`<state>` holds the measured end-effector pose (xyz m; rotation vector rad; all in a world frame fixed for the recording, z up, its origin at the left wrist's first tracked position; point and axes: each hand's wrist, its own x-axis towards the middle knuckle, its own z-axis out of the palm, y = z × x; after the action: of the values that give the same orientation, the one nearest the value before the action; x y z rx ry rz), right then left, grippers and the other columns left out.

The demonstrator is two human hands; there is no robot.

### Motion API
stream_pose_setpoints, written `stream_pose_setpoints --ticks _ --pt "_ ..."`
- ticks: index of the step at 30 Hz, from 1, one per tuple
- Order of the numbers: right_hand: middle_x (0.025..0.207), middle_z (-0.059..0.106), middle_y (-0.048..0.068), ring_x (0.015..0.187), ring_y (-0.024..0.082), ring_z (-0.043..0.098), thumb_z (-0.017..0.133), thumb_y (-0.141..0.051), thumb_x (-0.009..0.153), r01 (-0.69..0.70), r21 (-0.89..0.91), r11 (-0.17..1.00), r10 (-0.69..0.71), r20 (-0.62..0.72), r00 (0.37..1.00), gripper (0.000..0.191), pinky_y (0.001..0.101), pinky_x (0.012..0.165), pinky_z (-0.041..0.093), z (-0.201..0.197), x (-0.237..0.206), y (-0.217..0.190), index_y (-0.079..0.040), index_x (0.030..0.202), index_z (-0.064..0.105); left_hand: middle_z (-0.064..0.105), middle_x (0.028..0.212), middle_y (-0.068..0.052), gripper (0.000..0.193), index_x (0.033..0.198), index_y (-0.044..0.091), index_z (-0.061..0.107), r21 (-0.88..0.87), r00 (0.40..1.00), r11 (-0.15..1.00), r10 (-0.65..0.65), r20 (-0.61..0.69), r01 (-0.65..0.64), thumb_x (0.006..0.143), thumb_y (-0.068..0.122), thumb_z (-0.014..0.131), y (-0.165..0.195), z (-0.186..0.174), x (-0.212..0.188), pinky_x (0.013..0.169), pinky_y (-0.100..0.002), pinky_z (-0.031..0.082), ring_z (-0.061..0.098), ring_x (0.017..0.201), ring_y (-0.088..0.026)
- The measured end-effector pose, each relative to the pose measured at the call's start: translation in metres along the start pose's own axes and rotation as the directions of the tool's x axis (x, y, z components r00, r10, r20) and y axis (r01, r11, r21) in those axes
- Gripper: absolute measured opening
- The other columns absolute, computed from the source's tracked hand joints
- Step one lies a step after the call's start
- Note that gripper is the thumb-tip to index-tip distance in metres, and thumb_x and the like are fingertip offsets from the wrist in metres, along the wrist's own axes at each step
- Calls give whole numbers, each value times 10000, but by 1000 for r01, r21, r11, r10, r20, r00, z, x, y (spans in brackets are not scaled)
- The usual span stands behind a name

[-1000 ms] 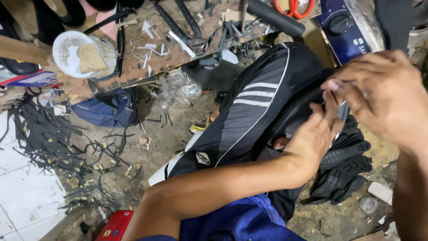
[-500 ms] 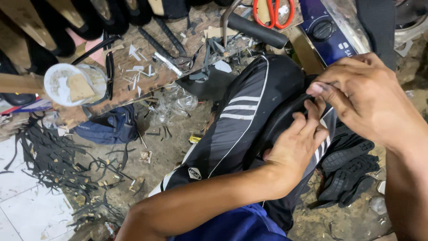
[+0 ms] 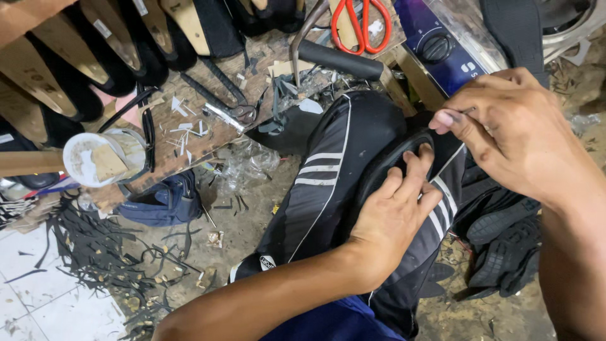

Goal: The person sits on the floor and repeatedly presses a black shoe sole onto the shoe upper, then uses a metal awl to poke along the seam. The person handles multiple shoes, placing some on a nearby shelf and retrieving others to repeat the pressing and poking process.

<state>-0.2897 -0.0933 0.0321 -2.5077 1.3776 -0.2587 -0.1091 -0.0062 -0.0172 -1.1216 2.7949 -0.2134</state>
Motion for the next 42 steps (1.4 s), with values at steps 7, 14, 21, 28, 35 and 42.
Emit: stream_pose_setpoints --ticks 7,14,21,28,35,42 --pt "977 740 67 944 246 685 649 -115 1029 -25 111 993 39 -124 991 117 382 980 461 5 -24 3 -59 1020 751 361 1567 -241 385 1283 79 523 -61 998 997 -39 -40 37 924 218 529 8 4 4 1102 -340 324 368 1405 -323" --pt "952 715 85 950 274 675 626 -113 1039 -51 203 978 103 -256 961 127 393 994 463 13 -49 0 -47 987 722 369 1581 -269 399 1284 34 539 -121 994 993 -22 -112 8 913 178 548 13 14 3 1121 -357 360 394 1404 -340" --pt "921 702 91 930 291 659 661 -65 970 -67 275 959 169 -365 916 54 413 938 447 27 -83 -10 -24 955 693 350 1599 -268 417 1301 7 529 -160 993 987 -11 -120 -9 907 138 569 22 18 3 1130 -390 360 396 1429 -350" --pt "962 712 66 967 280 673 677 -24 968 -48 235 971 168 -523 835 27 425 977 441 49 -107 -22 -38 972 700 334 1605 -257 429 1302 -14 545 -159 991 987 1 -137 -23 892 106 587 30 17 -1 1158 -400 348 390 1450 -350" --pt "955 702 66 1000 301 647 677 -25 904 -73 280 957 220 -540 813 75 437 1004 439 64 -135 -39 -36 969 712 319 1621 -264 411 1298 -15 547 -158 993 987 10 -119 -29 905 97 591 34 13 -5 1141 -391 368 396 1445 -353" --pt "980 711 59 989 265 656 687 -40 965 -82 308 948 261 -605 752 36 437 1011 447 77 -140 -43 -36 989 713 345 1599 -207 551 1377 -32 534 -134 993 990 27 -117 -43 835 57 585 39 8 -16 1134 -392 381 393 1445 -361"
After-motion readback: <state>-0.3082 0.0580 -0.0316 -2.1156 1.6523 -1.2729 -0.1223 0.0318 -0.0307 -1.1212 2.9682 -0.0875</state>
